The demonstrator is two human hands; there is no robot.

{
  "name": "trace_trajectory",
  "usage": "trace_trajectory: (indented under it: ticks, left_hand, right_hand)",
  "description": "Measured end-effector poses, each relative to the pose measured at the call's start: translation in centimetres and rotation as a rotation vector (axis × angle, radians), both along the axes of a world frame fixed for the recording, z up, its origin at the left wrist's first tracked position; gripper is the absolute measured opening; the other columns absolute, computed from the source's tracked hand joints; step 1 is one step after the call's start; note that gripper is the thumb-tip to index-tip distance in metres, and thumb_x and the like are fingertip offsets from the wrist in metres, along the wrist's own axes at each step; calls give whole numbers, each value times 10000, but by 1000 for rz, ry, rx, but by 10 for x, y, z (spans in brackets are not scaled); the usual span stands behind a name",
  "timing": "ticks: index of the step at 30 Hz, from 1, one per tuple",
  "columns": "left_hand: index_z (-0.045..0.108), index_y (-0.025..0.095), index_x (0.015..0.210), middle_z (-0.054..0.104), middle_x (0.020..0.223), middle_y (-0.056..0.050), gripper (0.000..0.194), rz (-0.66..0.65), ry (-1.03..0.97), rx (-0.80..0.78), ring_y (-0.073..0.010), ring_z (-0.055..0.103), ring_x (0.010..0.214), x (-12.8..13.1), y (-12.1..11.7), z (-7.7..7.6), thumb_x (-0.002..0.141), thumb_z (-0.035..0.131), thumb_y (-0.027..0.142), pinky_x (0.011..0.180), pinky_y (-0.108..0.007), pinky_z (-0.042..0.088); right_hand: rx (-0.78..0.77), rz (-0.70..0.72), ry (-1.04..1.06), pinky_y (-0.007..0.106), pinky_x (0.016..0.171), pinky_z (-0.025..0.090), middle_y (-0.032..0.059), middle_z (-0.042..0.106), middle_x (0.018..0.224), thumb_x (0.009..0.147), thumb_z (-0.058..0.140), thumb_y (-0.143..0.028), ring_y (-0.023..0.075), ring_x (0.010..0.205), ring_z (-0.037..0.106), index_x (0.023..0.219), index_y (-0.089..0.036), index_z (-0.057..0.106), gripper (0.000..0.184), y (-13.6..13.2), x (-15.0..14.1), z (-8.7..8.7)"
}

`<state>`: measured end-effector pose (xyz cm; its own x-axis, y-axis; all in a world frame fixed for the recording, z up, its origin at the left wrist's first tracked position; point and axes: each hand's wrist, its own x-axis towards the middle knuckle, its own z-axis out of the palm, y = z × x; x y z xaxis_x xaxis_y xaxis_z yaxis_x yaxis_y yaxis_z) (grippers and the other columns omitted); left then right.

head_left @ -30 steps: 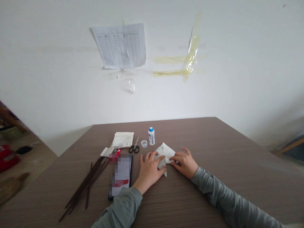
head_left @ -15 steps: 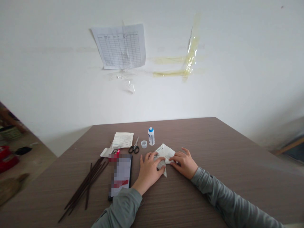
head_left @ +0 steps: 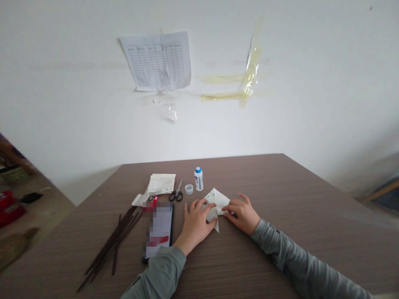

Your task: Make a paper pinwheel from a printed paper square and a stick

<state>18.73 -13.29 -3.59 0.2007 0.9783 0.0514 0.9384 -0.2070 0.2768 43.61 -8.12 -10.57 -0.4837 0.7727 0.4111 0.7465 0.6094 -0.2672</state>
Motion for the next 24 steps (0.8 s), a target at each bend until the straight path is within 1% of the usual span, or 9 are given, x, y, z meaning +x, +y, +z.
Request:
trace_trajectory:
  ticks: [2,5,8,11,14,18,22,24]
  left_hand:
    - [905,410,1681,795,1823,-114,556,1,-1,-8,-455,645,1764,0,0,-1,1154,887,235,1565,-892,382]
    - [944,415,1615,778,1836,-114,489,-3,0,-23,-452,629,1783,1,0,0,1168,872,229,1566,-910,358]
    - [976,442,1561,792,1822,-100,472,3,-2,-15,-461,651,1767,2,0,3,1152,893,221,1563,-894,383]
    - [985,466,1549,807,1812,-84,487,4,-5,-17,-473,666,1750,1,0,5,1129,917,230,1557,-871,412]
    - [983,434,1556,800,1817,-104,463,-7,-8,-27,-471,648,1754,0,0,5,1140,897,249,1556,-882,396]
    - [955,398,1591,790,1814,-115,468,-5,-9,-6,-448,630,1745,0,1,0,1149,874,268,1564,-890,366]
    - [920,415,1654,800,1794,-117,559,-3,-5,7,-457,650,1731,0,2,-4,1120,883,252,1550,-891,396]
    - [920,442,1656,795,1804,-111,569,-7,-2,0,-464,656,1736,-1,2,-3,1120,880,255,1545,-896,406]
  right_hand:
    - [-15,-3,6,696,1417,579,50,967,1048,1161,830,-233,338,1051,934,1232,-376,1020,248,1,1,0]
    - [-16,-1,15,691,1423,573,50,960,1043,1158,831,-234,332,1059,923,1233,-372,1020,246,1,1,-1]
    - [4,6,16,674,1420,577,47,954,1030,1156,838,-226,317,1048,910,1227,-355,1015,230,2,1,-2]
    - [-1,4,4,680,1416,584,52,958,1036,1150,858,-213,319,1056,917,1221,-358,1012,223,1,1,-1]
    - [-31,-16,-8,705,1439,561,55,964,1067,1160,852,-206,318,1093,923,1241,-365,1012,240,0,0,1]
    - [-45,-21,-9,728,1444,546,48,957,1063,1153,852,-190,316,1092,920,1248,-366,1010,255,-1,-1,3]
    - [-45,-13,2,737,1430,555,44,955,1056,1131,860,-180,332,1088,927,1224,-383,1008,267,0,-1,3]
    - [-52,-10,5,740,1438,548,49,958,1063,1139,854,-187,333,1089,926,1235,-380,1010,266,0,0,3]
